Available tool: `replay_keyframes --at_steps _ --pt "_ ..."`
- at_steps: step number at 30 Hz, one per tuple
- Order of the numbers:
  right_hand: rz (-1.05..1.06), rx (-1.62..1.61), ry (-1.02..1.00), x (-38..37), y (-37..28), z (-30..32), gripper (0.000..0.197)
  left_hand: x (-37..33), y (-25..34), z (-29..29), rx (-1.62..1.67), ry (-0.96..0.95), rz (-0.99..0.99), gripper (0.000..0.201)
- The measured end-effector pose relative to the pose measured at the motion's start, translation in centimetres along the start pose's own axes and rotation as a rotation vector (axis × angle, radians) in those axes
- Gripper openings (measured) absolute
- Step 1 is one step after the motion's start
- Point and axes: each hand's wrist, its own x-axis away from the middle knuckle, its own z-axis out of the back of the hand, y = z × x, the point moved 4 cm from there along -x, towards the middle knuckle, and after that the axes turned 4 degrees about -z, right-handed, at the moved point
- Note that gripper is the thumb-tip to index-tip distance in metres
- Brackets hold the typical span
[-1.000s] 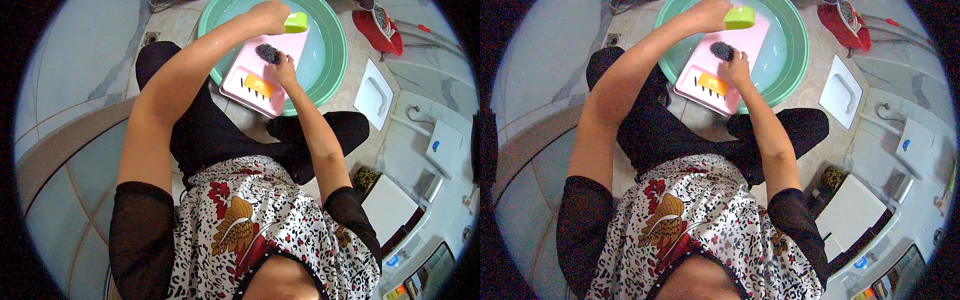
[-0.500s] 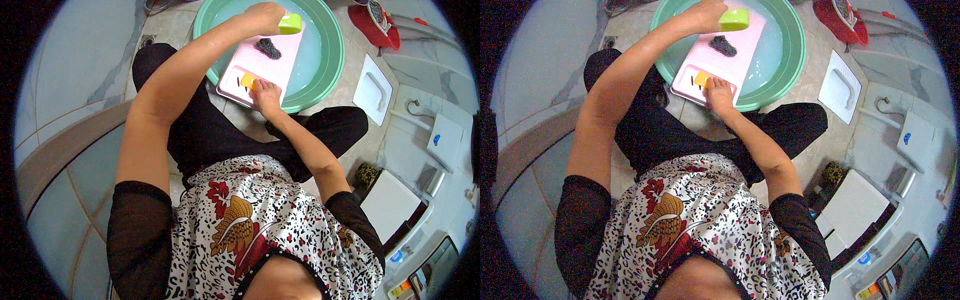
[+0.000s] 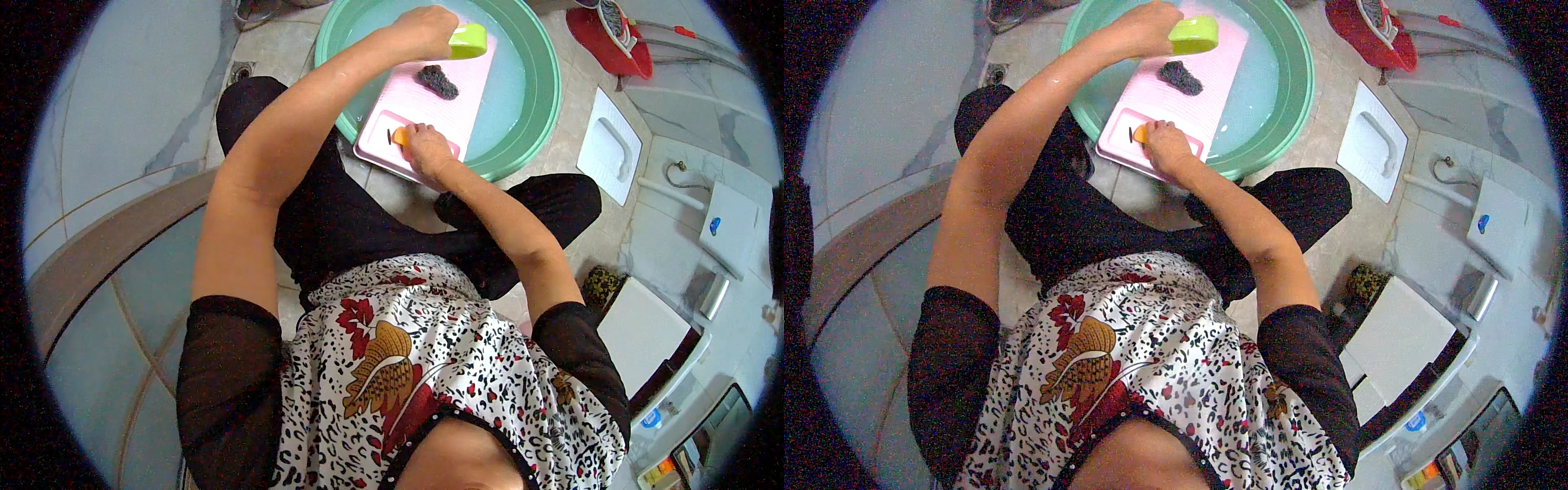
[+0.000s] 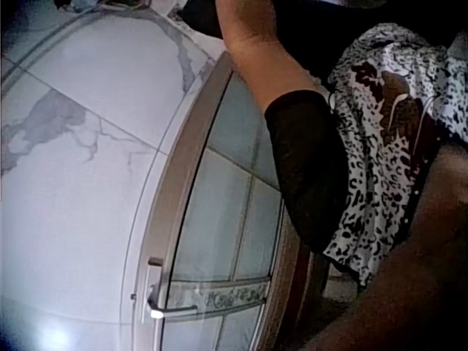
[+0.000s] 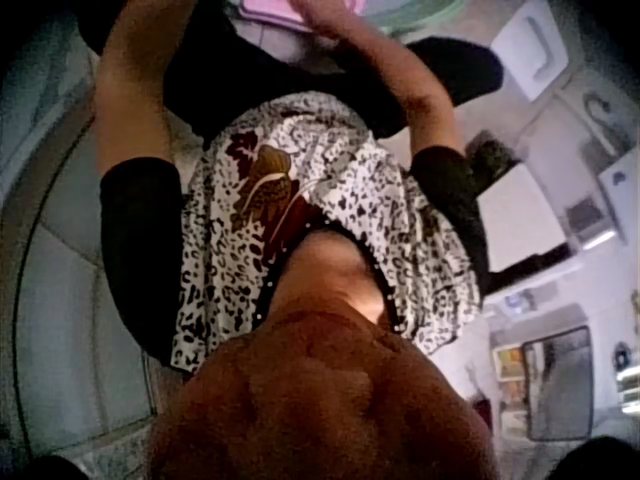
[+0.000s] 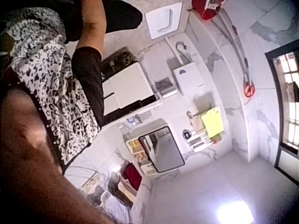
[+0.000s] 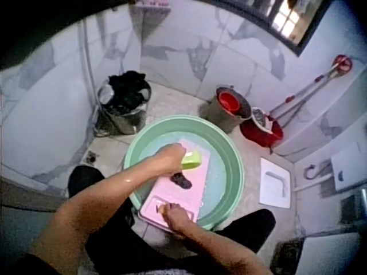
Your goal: The person scrubs a pink plastic rack in a green basin filled with soapy water using a scouring pad. They rinse a yellow soap dish at a sink, scrub the interior of the basin, and wash a dark garment in the water by hand.
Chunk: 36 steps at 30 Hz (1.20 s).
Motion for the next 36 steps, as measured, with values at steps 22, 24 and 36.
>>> replay_keyframes --at_steps 22,24,36 --pt "-0.454 -1.756 0.535 -0.1 8.0 12.1 0.021 -2.7 -2.5 -3.4 0.094 0.303 0.055 0.026" --pt "-0.370 -1.750 0.572 -0.6 7.5 14.4 0.022 -3.1 -3.1 -5.0 0.858 0.039 0.277 0.023" --pt "-0.491 -1.262 0.827 -3.8 10.2 18.6 0.024 -2.4 0.6 -5.1 1.936 -0.117 0.328 0.037"
